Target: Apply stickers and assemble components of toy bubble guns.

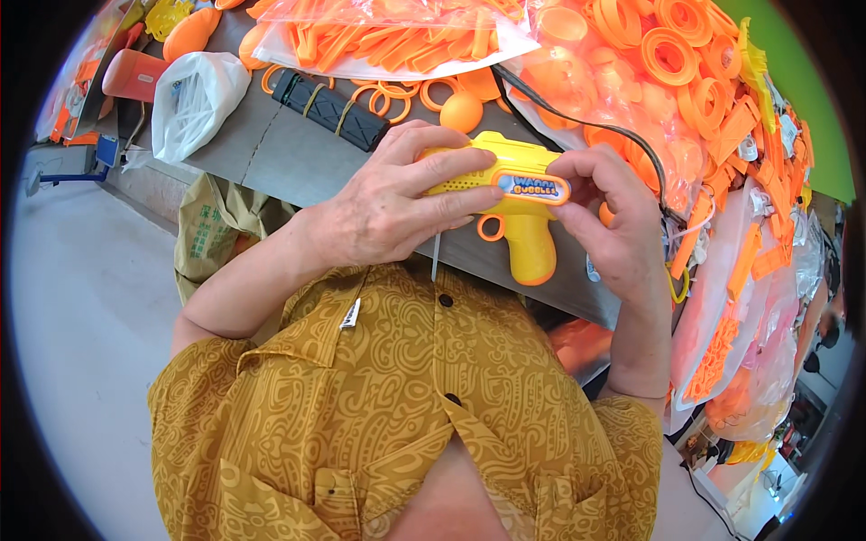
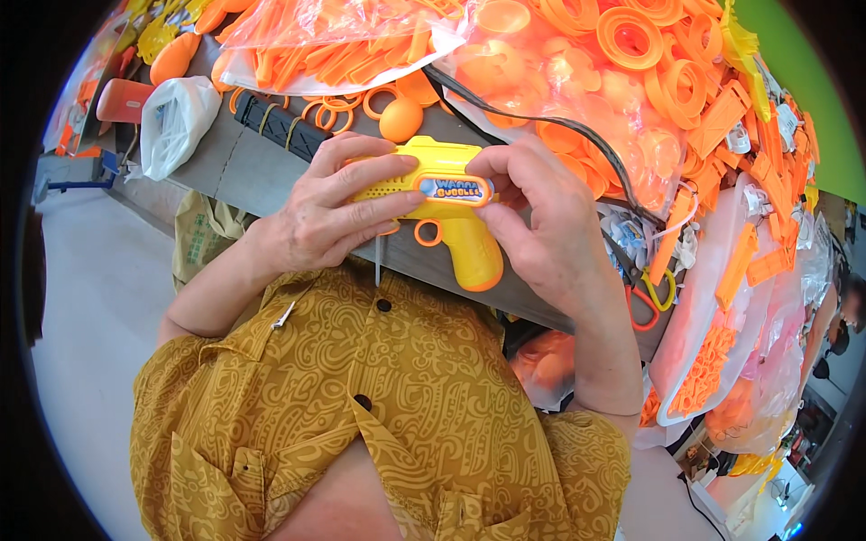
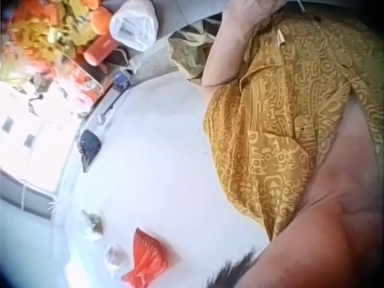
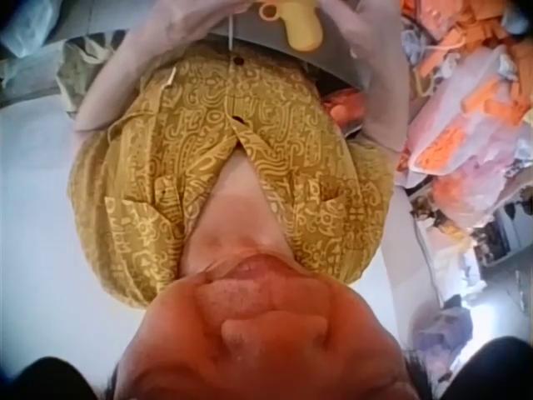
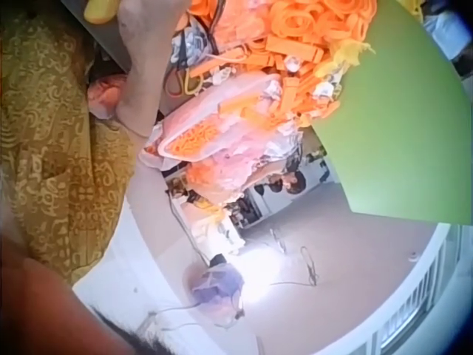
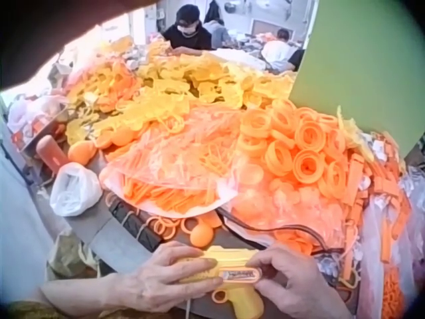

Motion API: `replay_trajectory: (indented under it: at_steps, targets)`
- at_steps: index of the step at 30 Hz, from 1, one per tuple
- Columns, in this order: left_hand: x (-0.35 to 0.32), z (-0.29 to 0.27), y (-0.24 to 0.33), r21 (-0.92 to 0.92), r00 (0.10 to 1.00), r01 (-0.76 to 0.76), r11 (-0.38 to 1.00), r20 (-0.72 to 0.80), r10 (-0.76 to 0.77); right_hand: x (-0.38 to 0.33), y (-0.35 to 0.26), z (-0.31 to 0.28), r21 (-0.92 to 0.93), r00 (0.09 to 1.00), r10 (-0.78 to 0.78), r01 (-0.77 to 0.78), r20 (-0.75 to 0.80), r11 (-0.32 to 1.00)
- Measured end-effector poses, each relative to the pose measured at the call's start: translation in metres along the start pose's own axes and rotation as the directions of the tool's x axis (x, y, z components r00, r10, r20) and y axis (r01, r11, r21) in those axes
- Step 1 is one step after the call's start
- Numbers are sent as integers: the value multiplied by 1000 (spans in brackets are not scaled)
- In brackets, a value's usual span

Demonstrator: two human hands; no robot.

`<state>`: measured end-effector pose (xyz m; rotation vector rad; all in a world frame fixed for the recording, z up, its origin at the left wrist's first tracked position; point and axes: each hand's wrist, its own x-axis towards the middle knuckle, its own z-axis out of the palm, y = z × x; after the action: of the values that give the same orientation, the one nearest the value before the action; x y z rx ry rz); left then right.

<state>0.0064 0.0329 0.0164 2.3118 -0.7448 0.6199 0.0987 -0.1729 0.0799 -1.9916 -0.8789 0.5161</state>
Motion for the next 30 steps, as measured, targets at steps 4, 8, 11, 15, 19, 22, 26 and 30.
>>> replay_trajectory:
  at_steps: [4, 8, 11, 15, 19, 22, 26, 30]
  targets:
    - [1, 1, 0, 3, 1000, 3, 1000, 4, -3, 0, 1, 0, 3, 1000, 23, -23, 3, 1000]
    - [0, 0, 1, 11, 1000, 7, 1000, 4, -7, -1, -1, 1, 9, 999, 37, -37, 1, 999]
    - [0, 0, 1, 3, 1000, 7, 1000, 13, -7, -1, -2, 1, -15, 1000, 27, -27, 11, 1000]
    - [1, -1, 3, 15, 999, 17, 1000, 32, -17, 0, 0, 1, -12, 1000, 10, -10, 20, 1000]
    - [4, -5, 8, 61, 992, 57, 997, 105, -63, -2, 8, 5, -74, 999, -51, 50, -10, 996]
    - [5, -5, 8, 67, 991, 63, 996, 116, -71, -4, 13, 8, -127, 995, -101, 96, -28, 987]
    - [2, -9, 7, 65, 988, 72, 995, 132, -80, -7, 2, 10, -40, 1000, 11, -12, -18, 999]
    - [2, -10, 7, 59, 989, 63, 996, 131, -71, -14, 24, 17, -151, 976, -186, 168, -113, 974]
